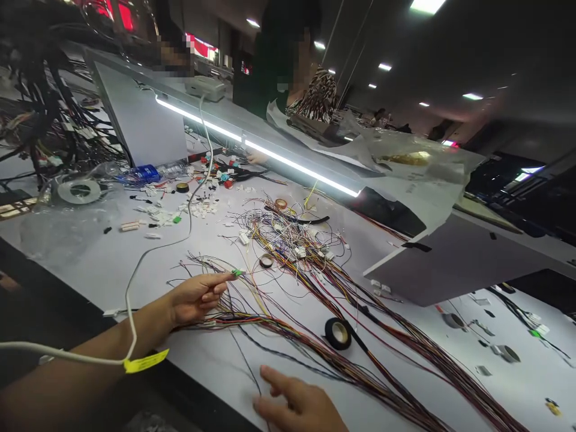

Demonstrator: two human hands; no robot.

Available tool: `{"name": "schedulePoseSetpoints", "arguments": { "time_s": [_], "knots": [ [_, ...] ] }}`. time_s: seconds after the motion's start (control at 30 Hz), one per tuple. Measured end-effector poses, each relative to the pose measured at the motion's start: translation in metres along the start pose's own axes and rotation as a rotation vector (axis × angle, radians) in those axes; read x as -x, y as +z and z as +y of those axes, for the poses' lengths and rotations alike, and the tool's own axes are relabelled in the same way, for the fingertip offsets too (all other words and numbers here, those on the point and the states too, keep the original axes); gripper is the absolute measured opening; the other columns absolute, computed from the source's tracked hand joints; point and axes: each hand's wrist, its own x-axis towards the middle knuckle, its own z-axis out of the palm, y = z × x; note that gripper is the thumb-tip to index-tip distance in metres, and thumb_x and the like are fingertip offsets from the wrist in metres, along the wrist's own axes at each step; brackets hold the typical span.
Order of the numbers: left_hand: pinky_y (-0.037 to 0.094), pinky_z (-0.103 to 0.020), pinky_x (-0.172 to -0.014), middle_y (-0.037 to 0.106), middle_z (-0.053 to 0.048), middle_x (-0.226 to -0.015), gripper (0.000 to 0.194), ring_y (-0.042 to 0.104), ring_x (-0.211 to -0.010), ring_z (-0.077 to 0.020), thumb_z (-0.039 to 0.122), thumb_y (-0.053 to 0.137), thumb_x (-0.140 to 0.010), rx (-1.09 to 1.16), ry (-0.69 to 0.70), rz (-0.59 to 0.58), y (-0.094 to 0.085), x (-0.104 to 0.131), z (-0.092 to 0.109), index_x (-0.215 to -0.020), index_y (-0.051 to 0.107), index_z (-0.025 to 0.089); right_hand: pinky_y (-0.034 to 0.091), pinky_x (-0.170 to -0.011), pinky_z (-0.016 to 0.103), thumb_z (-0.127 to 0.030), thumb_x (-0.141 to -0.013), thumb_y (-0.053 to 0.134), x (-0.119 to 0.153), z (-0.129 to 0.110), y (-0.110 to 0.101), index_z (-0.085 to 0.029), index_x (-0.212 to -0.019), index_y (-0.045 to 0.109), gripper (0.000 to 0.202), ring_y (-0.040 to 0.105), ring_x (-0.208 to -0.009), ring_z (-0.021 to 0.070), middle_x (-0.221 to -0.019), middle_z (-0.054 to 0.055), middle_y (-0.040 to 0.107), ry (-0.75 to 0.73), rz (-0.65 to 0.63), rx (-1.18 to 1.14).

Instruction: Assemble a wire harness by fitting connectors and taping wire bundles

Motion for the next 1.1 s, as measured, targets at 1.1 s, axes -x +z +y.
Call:
{"name": "schedulePoseSetpoints", "arguments": {
  "time_s": [1.1],
  "knots": [
    [0.048, -0.029, -0.076, 0.063, -0.004, -0.084, 0.035, 0.06, -0.079, -0.018, 0.042, 0.04, -0.095, -1.358, 0.742, 0.313, -0.077, 0.075, -0.017, -0.1, 0.066, 0.019, 0.043, -0.068, 0.029, -0.011, -0.087, 0.047, -0.107, 0.015, 0.068, -0.022, -0.106, 0.063, 0.027, 0.056, -0.076, 0.0187, -0.083, 0.005, 0.063, 0.031, 0.129, 0.235]
  ]
}}
